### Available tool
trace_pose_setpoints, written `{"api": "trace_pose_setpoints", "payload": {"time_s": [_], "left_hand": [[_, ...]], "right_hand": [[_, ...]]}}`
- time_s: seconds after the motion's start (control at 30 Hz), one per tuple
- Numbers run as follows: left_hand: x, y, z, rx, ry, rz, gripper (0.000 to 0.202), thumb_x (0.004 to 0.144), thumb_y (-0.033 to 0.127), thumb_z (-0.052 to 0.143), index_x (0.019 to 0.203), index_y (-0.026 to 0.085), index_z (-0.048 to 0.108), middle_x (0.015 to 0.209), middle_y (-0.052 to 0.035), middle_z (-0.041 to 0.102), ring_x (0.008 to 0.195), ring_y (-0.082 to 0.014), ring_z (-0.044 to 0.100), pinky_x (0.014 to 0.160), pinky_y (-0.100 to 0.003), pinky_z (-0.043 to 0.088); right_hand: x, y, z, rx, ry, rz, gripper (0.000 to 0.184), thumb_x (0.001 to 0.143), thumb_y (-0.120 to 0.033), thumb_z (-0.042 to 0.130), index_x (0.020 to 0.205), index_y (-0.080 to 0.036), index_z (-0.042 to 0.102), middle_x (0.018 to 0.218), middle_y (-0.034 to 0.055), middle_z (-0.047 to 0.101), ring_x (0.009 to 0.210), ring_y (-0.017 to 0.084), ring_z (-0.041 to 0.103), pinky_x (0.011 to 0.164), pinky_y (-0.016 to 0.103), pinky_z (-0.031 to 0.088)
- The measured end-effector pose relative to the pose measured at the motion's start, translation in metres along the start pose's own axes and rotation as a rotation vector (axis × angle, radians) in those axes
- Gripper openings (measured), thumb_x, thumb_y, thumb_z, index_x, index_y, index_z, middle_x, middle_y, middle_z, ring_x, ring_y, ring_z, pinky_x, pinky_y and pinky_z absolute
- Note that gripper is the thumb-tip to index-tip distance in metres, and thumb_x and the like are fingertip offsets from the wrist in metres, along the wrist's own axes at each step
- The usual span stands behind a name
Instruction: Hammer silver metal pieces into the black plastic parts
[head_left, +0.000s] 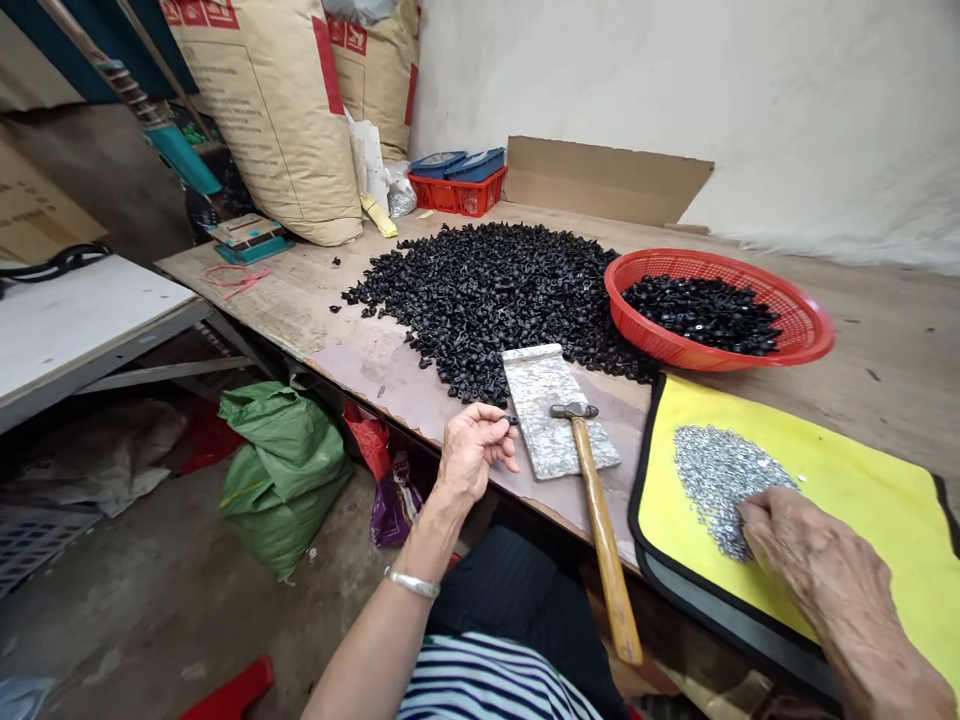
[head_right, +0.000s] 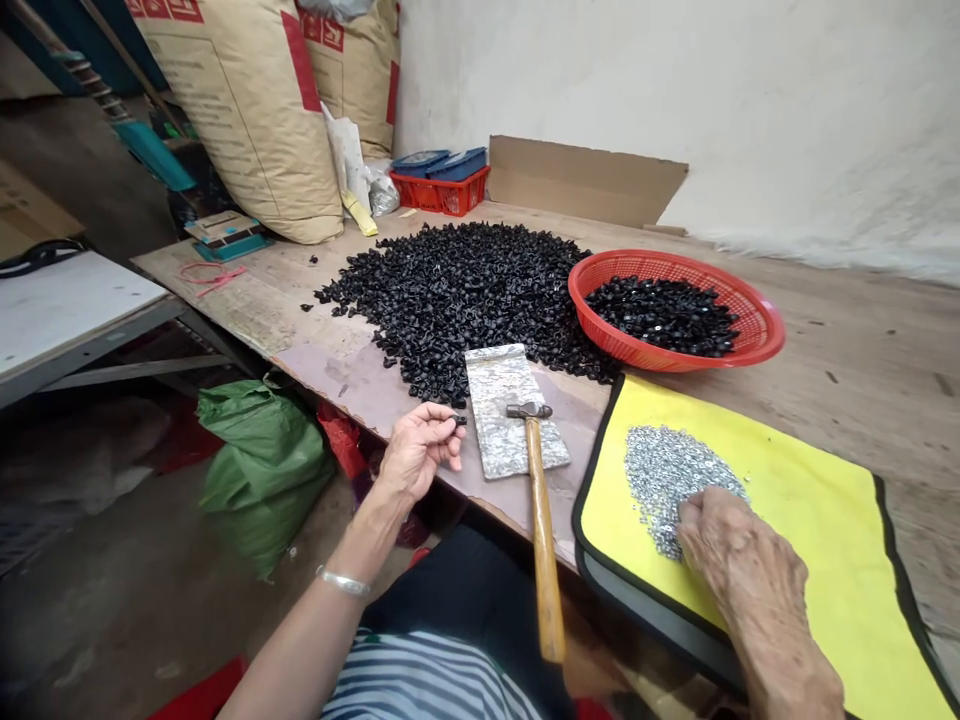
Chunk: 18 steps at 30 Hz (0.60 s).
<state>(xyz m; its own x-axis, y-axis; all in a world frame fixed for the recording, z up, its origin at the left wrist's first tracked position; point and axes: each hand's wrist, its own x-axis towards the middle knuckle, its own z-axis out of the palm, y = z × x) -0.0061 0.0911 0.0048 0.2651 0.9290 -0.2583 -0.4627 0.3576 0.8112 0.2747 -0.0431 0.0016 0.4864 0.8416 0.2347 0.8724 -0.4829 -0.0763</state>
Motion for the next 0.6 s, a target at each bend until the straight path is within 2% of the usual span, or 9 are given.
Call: {"api": "trace_pose_setpoints", "payload": {"time_s": [0.1,0.17,0.23,0.33,0.37,0.47,0.53,0.6], "left_hand": [[-0.013,-0.005,0.011,-0.084,-0.038,-0.054,0.027,0.058,0.020,0.070,0.075,0.013,0.050,0.059,-0.0022,0.061,0.043,-0.0099,0.052,0.036,-0.023,0.048],[-0.019,-0.006,0.018,-0.106,-0.052,-0.063,0.027,0.059,0.019,0.070,0.076,0.014,0.049,0.060,-0.0028,0.063,0.042,-0.0098,0.052,0.036,-0.024,0.049],[-0.024,-0.008,0.026,-0.099,-0.054,-0.046,0.027,0.059,0.018,0.070,0.075,0.014,0.049,0.061,-0.0031,0.064,0.043,-0.0099,0.052,0.037,-0.025,0.050],[-0.034,-0.013,0.038,-0.061,-0.077,-0.001,0.024,0.060,0.017,0.070,0.074,0.013,0.050,0.061,-0.0028,0.064,0.044,-0.0106,0.054,0.039,-0.027,0.052],[-0.037,-0.015,0.042,-0.048,-0.093,0.008,0.022,0.061,0.017,0.069,0.073,0.013,0.051,0.060,-0.0026,0.064,0.044,-0.0108,0.054,0.040,-0.027,0.053],[-0.045,-0.020,0.052,-0.010,-0.128,0.013,0.018,0.063,0.017,0.068,0.073,0.013,0.053,0.061,-0.0018,0.064,0.044,-0.0108,0.055,0.042,-0.027,0.054],[-0.049,-0.022,0.055,0.023,-0.132,0.014,0.017,0.063,0.018,0.067,0.073,0.013,0.054,0.061,-0.0008,0.063,0.044,-0.0107,0.056,0.043,-0.026,0.054],[-0.051,-0.021,0.056,0.069,-0.140,0.011,0.017,0.064,0.019,0.067,0.072,0.013,0.055,0.057,0.0006,0.062,0.043,-0.0109,0.056,0.043,-0.025,0.053]], "right_hand": [[0.001,-0.002,-0.006,-0.085,-0.047,0.087,0.019,0.078,-0.027,0.042,0.065,-0.022,0.055,0.063,0.0070,0.060,0.044,0.016,0.043,0.048,0.029,0.028],[0.002,-0.006,-0.014,-0.064,0.032,0.142,0.017,0.076,-0.026,0.044,0.069,-0.021,0.059,0.073,0.0081,0.065,0.049,0.017,0.047,0.051,0.030,0.031],[0.001,-0.015,-0.023,0.081,0.136,0.187,0.016,0.074,-0.026,0.048,0.072,-0.019,0.062,0.072,0.0080,0.065,0.056,0.017,0.052,0.056,0.030,0.036],[-0.009,-0.041,-0.038,0.509,0.214,0.241,0.015,0.073,-0.029,0.055,0.075,-0.017,0.063,0.060,0.0035,0.059,0.056,0.015,0.054,0.059,0.026,0.041],[-0.013,-0.053,-0.042,0.675,0.194,0.225,0.016,0.073,-0.031,0.057,0.077,-0.017,0.063,0.059,0.0019,0.058,0.054,0.014,0.053,0.057,0.025,0.042],[-0.024,-0.089,-0.049,1.097,0.001,0.025,0.016,0.077,-0.034,0.057,0.078,-0.018,0.061,0.070,0.0010,0.060,0.058,0.012,0.053,0.057,0.024,0.043],[-0.028,-0.107,-0.048,1.199,-0.117,-0.066,0.015,0.081,-0.032,0.054,0.078,-0.018,0.060,0.081,0.0020,0.062,0.067,0.012,0.056,0.064,0.024,0.045],[-0.029,-0.119,-0.043,1.200,-0.162,-0.103,0.015,0.083,-0.030,0.051,0.077,-0.018,0.059,0.085,0.0025,0.062,0.076,0.013,0.057,0.070,0.024,0.045]]}}
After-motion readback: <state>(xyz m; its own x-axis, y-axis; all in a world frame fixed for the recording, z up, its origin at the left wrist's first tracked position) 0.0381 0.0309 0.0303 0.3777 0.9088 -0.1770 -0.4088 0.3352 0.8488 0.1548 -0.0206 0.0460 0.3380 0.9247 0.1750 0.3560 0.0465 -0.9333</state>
